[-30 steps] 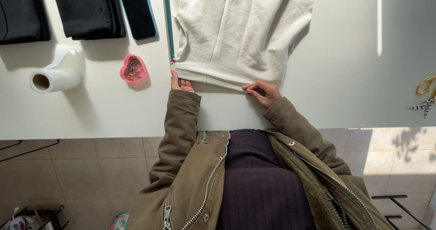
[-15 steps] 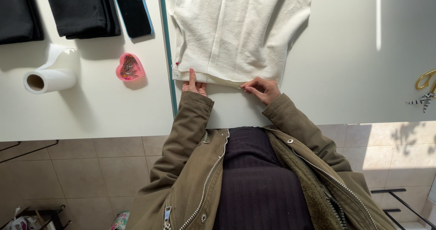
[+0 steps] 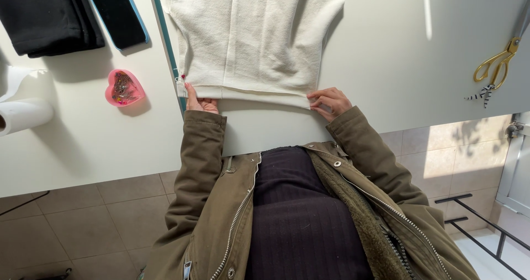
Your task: The person folds the hem of a white garment on a table and secures it with straight pins. They repeatedly fold the fabric edge and insert pins from a nearby container to hold the fold in place.
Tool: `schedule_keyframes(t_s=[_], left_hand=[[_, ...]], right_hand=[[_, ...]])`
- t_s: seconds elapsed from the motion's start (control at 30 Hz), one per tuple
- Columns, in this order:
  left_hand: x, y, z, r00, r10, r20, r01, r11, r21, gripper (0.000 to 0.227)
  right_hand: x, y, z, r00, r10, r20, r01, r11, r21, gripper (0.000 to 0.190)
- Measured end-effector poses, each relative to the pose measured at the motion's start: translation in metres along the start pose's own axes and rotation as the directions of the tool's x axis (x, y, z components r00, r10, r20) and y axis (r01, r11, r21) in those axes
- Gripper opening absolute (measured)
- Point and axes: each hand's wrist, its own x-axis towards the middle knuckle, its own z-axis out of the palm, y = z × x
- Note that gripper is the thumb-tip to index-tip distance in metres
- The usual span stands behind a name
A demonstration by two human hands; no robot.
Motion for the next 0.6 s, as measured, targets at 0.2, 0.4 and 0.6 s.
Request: schedule_keyframes(t_s=[0.2,0.4,0.6], left_hand=[[-0.008,-0.008,0.004,0.999,0.0,0.032,0.002,0.998,-0.065,0.061],[-0.03,-0.035,0.009,0.995,-0.075,0.059,0.071,0.995,0.071,0.053],[-0.033,-0.071,0.008,0.968,-0.207,0.14,0.17,0.956,0.239,0.048]], right_hand=[[0.042,-0.044,-0.02,0.992,-0.012,0.129,0.028,0.992,-0.121,0.013],[0.098,-0.088,0.04,0.976,-0.193,0.101,0.191,0.981,0.03,0.015],[0.101,-0.066,0.068,0.994,0.05,0.1,-0.074,0.963,0.258,0.018]])
